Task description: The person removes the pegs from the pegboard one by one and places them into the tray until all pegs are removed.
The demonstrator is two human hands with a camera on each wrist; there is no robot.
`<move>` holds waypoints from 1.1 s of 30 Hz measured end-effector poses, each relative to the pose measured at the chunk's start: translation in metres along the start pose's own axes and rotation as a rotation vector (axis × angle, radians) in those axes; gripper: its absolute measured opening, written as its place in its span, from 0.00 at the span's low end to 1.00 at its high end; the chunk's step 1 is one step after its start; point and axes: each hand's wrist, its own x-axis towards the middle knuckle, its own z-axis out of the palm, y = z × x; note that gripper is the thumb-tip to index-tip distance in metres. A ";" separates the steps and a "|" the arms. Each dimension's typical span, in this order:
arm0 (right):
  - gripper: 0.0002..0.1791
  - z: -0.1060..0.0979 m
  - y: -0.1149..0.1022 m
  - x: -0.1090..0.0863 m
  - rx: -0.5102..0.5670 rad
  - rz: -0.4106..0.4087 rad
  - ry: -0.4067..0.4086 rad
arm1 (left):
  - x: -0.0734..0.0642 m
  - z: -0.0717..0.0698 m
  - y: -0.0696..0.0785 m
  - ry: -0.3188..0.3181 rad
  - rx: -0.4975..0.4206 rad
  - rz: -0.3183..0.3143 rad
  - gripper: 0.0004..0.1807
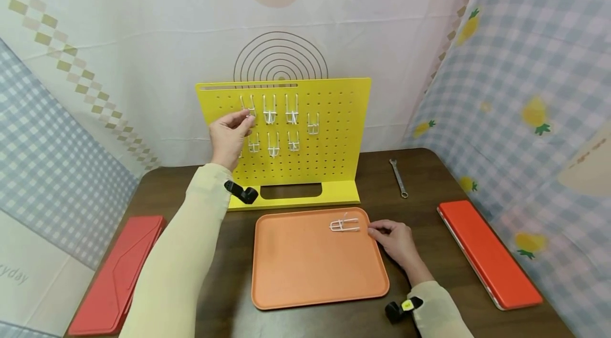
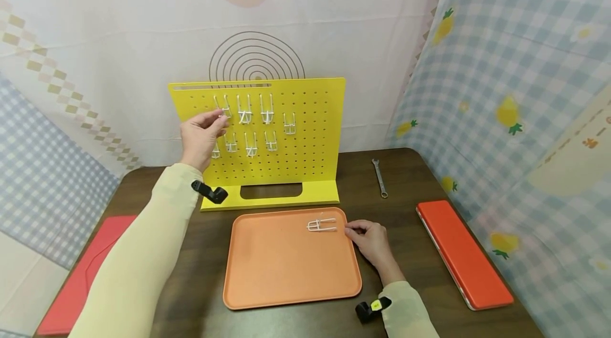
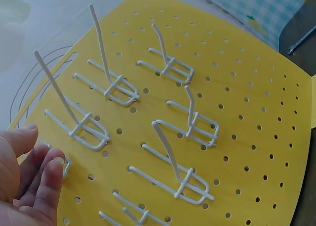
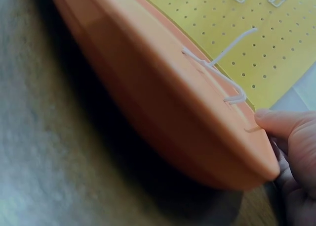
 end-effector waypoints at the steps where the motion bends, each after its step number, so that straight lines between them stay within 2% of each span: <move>1: 0.06 0.000 0.000 0.000 -0.001 0.001 0.001 | 0.000 0.000 0.000 -0.002 -0.003 -0.002 0.16; 12: 0.06 0.000 0.003 -0.002 -0.018 0.003 0.005 | 0.000 -0.001 0.002 -0.028 -0.009 -0.018 0.15; 20: 0.06 0.000 0.002 0.001 -0.015 -0.017 0.010 | 0.001 -0.003 0.006 -0.010 -0.034 -0.020 0.14; 25: 0.06 0.000 0.001 0.002 -0.009 -0.027 0.017 | -0.002 -0.004 0.010 -0.019 -0.063 0.013 0.15; 33: 0.05 0.000 0.000 0.002 -0.012 -0.025 0.019 | -0.014 -0.009 0.015 -0.044 -0.050 0.091 0.15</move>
